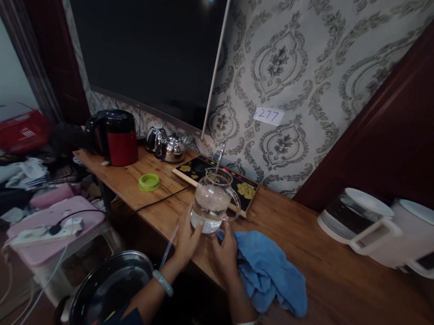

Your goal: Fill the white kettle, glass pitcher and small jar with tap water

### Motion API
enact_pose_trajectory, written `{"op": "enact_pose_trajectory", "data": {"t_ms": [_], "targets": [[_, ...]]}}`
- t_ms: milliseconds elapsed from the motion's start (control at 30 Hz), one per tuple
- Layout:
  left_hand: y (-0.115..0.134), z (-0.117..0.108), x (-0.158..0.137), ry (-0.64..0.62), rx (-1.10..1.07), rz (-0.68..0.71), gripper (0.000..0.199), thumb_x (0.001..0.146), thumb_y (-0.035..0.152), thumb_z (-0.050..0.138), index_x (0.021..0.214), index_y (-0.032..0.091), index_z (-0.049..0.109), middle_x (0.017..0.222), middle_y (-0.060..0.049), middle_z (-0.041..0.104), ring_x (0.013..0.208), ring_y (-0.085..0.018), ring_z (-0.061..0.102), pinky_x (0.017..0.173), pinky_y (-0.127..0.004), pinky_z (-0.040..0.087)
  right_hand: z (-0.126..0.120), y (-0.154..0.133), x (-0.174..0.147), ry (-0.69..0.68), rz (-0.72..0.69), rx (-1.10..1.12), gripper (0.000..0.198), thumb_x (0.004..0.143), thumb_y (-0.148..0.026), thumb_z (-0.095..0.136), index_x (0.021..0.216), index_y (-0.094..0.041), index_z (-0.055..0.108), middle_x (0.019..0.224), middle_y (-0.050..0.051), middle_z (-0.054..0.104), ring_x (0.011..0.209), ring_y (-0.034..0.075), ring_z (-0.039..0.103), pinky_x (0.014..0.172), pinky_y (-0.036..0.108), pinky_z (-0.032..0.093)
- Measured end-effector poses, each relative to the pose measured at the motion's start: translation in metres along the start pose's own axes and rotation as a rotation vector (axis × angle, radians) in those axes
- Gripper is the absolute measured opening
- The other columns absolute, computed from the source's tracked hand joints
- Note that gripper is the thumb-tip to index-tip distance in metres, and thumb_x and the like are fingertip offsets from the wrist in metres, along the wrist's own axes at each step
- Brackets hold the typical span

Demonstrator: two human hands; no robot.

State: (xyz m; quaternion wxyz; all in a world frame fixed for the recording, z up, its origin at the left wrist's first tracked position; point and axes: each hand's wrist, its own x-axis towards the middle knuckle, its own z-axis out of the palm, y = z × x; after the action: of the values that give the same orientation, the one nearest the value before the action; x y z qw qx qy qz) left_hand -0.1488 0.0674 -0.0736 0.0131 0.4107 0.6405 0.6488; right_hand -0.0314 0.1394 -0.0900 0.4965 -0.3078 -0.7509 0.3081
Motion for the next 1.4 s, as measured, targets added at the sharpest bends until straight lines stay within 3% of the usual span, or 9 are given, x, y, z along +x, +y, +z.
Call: {"op": "enact_pose_trajectory", "data": {"t_ms": [233,500,967,1200,1400], "targets": [[-0.0006,0.0005,-0.0003,-0.012,-0.027,-0.007,0.067,0.096,0.053,0.051,0.153,0.02,0.04,0.156,-0.017,0.046,0.146,-0.03,0.042,0.121,-0.051,0.032,-0.0017,-0.002,0.0002,-0.016,0.021,-0.002,0.045,0.086,-0.036,0.059,0.128,-0.019,0.063,0.12,0.013,0.074,0.104,0.028,0.072,0.091,0.044,0.06],[0.0012,0.0009,-0.0005,0.006,-0.014,-0.005,0.064,0.096,0.051,0.052,0.151,0.019,0.042,0.154,-0.018,0.048,0.144,-0.032,0.044,0.12,-0.052,0.034,-0.0015,0.0002,0.0003,-0.016,0.011,0.003,0.049,0.086,-0.033,0.058,0.133,-0.019,0.06,0.13,0.015,0.069,0.111,0.029,0.071,0.095,0.047,0.058],[-0.0003,-0.0005,-0.0006,-0.012,-0.013,-0.009,0.067,0.096,0.053,0.051,0.152,0.019,0.042,0.155,-0.018,0.048,0.145,-0.031,0.043,0.121,-0.053,0.032,0.0004,-0.0006,-0.0011,-0.003,0.017,0.008,0.046,0.087,-0.036,0.058,0.129,-0.018,0.062,0.124,0.014,0.072,0.108,0.029,0.071,0.094,0.047,0.059],[-0.002,0.0014,-0.0011,0.006,-0.016,-0.008,0.065,0.095,0.05,0.053,0.152,0.021,0.042,0.154,-0.017,0.048,0.145,-0.03,0.043,0.121,-0.052,0.033,0.0012,0.0003,-0.0007,0.008,0.008,0.017,0.049,0.086,-0.036,0.059,0.132,-0.019,0.061,0.131,0.014,0.07,0.113,0.029,0.07,0.098,0.048,0.057],[-0.0032,0.0017,-0.0017,0.001,-0.015,-0.016,0.065,0.096,0.048,0.053,0.152,0.02,0.041,0.156,-0.018,0.046,0.146,-0.031,0.043,0.121,-0.053,0.032,0.0003,-0.0018,-0.0009,0.0,0.04,0.016,0.045,0.086,-0.035,0.059,0.128,-0.02,0.064,0.12,0.013,0.074,0.105,0.028,0.072,0.093,0.045,0.059]]}}
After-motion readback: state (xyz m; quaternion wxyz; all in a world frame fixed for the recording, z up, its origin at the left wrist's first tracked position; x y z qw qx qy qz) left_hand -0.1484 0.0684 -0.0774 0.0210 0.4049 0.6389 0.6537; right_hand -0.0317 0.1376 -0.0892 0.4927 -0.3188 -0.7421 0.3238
